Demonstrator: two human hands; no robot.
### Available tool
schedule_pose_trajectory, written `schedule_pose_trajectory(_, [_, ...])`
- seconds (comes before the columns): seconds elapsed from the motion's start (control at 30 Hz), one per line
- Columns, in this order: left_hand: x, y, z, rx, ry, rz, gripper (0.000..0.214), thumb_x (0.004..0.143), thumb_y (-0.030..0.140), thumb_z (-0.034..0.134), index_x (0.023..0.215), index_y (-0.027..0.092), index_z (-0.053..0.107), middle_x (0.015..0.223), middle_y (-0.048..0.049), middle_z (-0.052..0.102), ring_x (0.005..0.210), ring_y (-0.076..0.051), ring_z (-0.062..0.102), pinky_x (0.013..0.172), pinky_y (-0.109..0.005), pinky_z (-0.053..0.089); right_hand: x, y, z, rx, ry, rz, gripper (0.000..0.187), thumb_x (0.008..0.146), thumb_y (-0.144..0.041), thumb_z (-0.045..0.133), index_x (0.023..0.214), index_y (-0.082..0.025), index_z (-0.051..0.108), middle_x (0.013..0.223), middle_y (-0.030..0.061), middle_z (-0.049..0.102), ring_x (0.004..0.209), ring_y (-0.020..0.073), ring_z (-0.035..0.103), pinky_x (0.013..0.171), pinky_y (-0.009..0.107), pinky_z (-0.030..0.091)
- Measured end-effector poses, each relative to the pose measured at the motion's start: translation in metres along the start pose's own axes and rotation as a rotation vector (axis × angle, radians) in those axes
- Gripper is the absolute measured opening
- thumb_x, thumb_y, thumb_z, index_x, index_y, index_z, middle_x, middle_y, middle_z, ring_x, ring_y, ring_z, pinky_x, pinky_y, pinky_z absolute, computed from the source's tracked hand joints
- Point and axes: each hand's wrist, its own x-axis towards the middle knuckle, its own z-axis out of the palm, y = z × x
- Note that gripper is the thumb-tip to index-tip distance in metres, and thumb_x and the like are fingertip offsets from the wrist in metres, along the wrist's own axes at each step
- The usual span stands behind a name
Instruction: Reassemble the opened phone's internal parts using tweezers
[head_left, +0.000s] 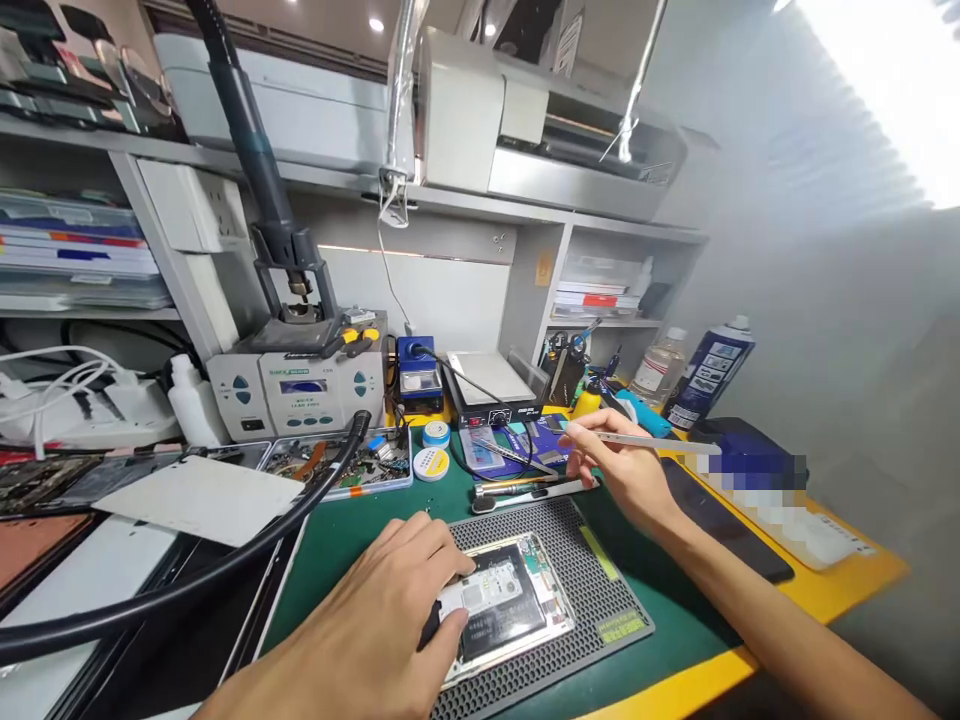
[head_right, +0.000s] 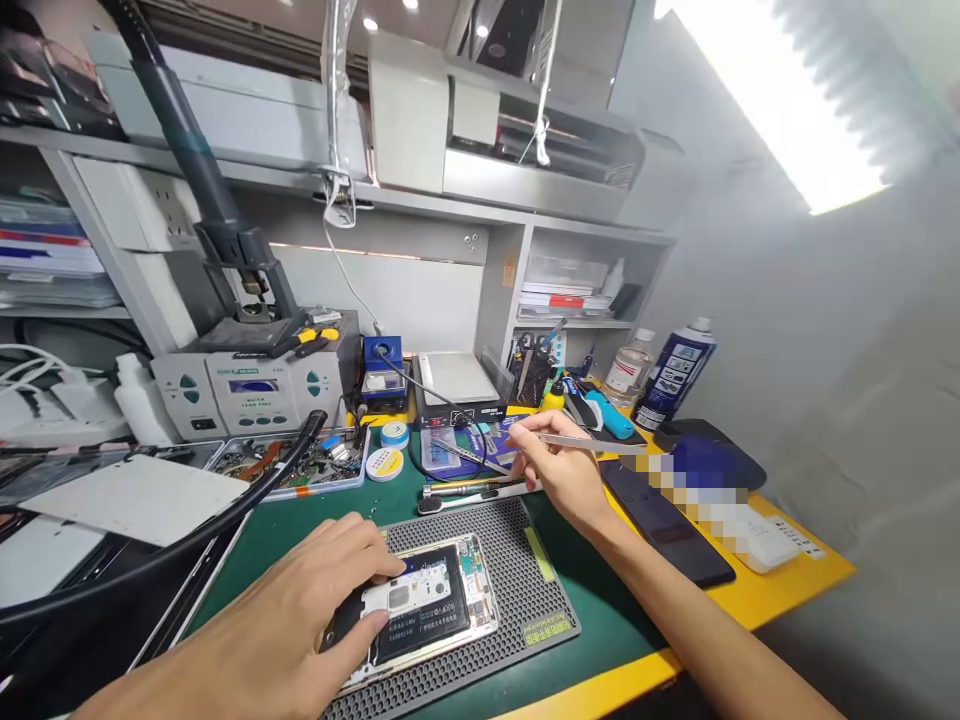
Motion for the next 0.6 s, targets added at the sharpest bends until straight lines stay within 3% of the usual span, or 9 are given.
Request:
schedule_pose_trajectory(0.17, [-0.001, 0.001, 0.001, 0.077, 0.054, 0.042, 0.029, 0.089, 0.02, 0.052, 0.113, 0.022, 0.069, 0.112, -0.0093, 0.069, 0.103, -0.029, 0.066, 0.087, -0.05, 0.06, 0.015, 0.001, -0.014, -0.018, -0.06, 0.149, 0.033, 0.102, -0.035, 0.068, 0.13, -0.018, 0.065, 0.128, 0.0095, 0.069, 0.104, 0.0253, 0.072, 0.086, 0.045, 0.063])
schedule_pose_trajectory(0.37, [-0.005, -0.004, 0.003, 0.162, 0.158, 0.098, 0.032, 0.087, 0.019, 0.058, 0.117, 0.026, 0.068, 0.114, -0.005, 0.072, 0.101, -0.024, 0.068, 0.085, -0.036, 0.059, 0.029, 0.008, -0.038, -0.04, -0.091, 0.256, 0.033, 0.102, -0.034, 0.068, 0.131, -0.019, 0.064, 0.131, 0.0099, 0.068, 0.107, 0.0262, 0.072, 0.089, 0.047, 0.062])
schedule_pose_trajectory(0.6, [-0.002, -0.011, 0.001, 0.223, 0.185, 0.203, 0.033, 0.083, 0.017, 0.062, 0.113, 0.029, 0.069, 0.11, -0.0016, 0.074, 0.098, -0.023, 0.07, 0.078, -0.032, 0.058, 0.03, 0.011, -0.04, 0.025, -0.147, 0.347, 0.034, 0.102, -0.033, 0.069, 0.132, -0.019, 0.064, 0.132, 0.0101, 0.068, 0.108, 0.0265, 0.071, 0.089, 0.048, 0.062])
